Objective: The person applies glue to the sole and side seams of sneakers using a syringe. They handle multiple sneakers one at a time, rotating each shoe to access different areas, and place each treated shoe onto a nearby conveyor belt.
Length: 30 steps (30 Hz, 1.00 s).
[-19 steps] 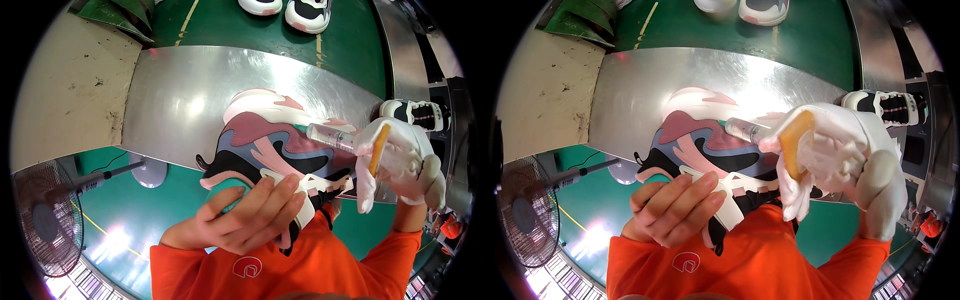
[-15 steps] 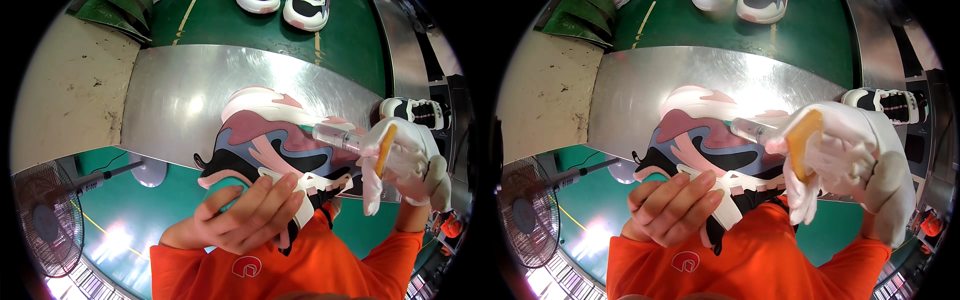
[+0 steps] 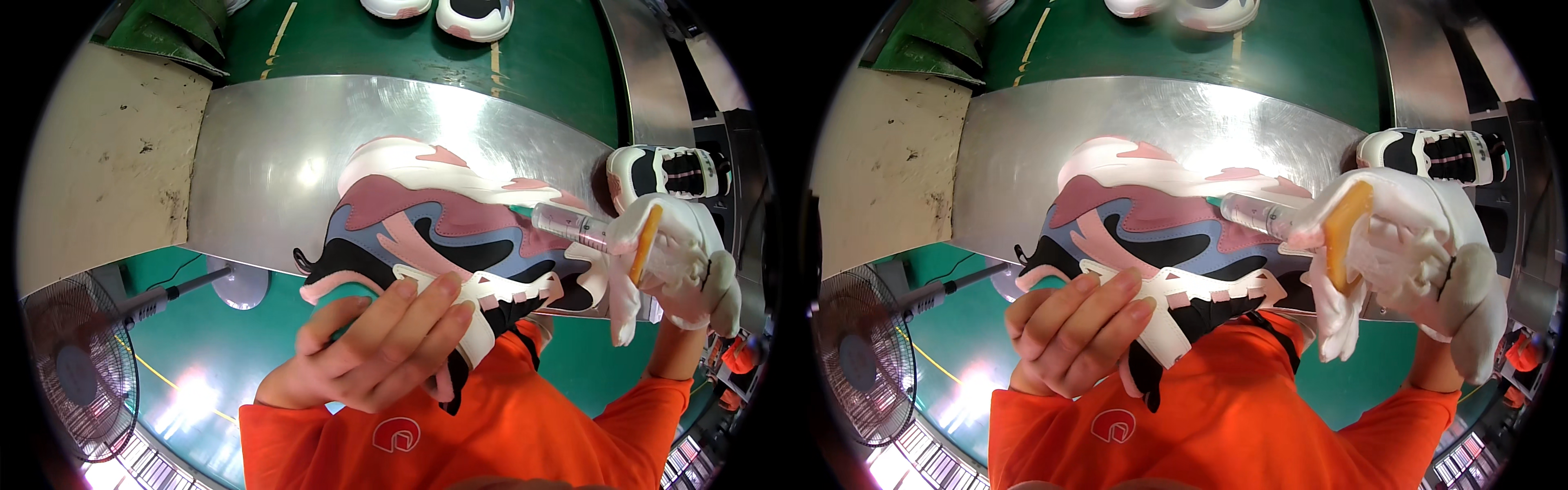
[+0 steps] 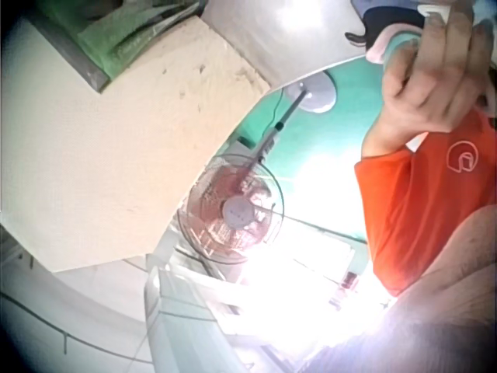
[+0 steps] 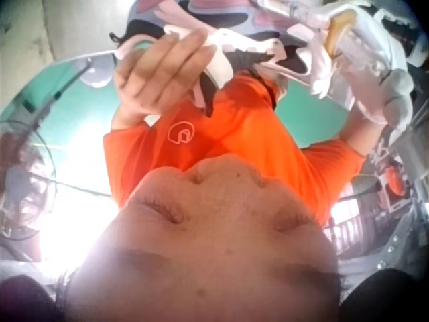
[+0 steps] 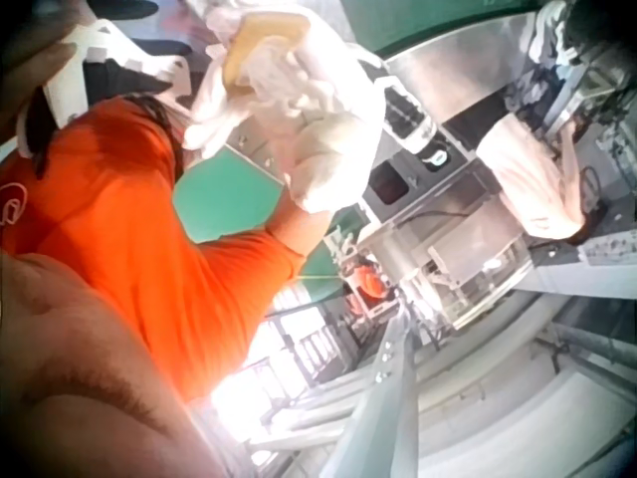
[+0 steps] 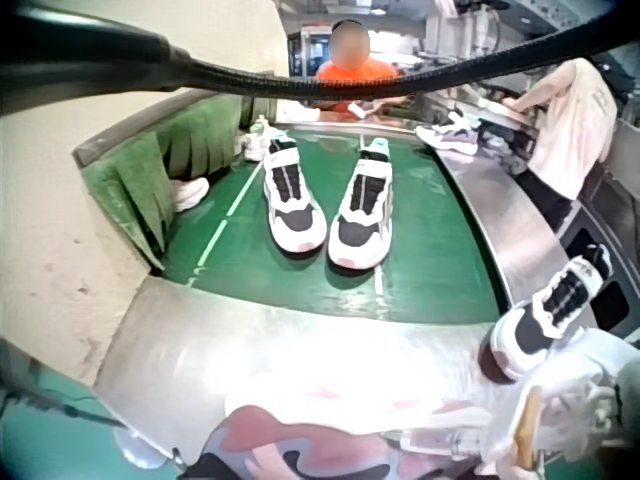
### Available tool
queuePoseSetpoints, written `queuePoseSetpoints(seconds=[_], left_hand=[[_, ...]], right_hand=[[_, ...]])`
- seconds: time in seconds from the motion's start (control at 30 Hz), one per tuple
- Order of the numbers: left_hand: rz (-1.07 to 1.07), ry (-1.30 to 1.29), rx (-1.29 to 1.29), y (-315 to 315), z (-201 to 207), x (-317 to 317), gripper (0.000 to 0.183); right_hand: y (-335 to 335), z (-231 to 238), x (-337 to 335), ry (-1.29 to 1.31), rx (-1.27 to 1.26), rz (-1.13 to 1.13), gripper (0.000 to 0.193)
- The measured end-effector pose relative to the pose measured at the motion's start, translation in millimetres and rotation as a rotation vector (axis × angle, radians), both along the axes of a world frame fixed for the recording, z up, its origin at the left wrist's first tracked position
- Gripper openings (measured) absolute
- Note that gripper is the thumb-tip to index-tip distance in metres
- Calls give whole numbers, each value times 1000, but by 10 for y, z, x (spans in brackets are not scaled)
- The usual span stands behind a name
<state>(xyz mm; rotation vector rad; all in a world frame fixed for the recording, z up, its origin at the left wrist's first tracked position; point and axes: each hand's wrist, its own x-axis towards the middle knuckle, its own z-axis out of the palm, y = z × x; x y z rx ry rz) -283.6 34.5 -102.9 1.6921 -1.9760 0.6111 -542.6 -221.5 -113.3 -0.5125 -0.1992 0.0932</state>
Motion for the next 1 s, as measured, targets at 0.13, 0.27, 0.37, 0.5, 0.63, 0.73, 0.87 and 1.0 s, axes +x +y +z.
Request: queuePoseSetpoints(seconds=[0.13,0.27,0.37,0.5,0.63,0.73,0.87,1.0], left_hand=[[25,-14,27,16,34,11,20],[22,21,54,3,53,3,23],[18,35,77,-5,93,2,24],[21,27,60,-9,89,13,24],[-3,23,21,-46,56,33,32],[-9,12,0,-75,60,40,27],[0,22,0,-84,70,31,19],[7,27,15,-96,85,23,18]], right_hand=[[-197,278,-420,38,-329,-227,53],[-156,288,-484,89,-378,-341,55],[-132,244,-481,101,-382,-384,57],[-116,193,-495,99,-375,-422,59],[-95,156,-547,96,-369,-467,61],[-87,118,-573,93,-360,-495,63],[-68,75,-622,86,-349,-532,65],[-42,23,-682,81,-330,-563,68]])
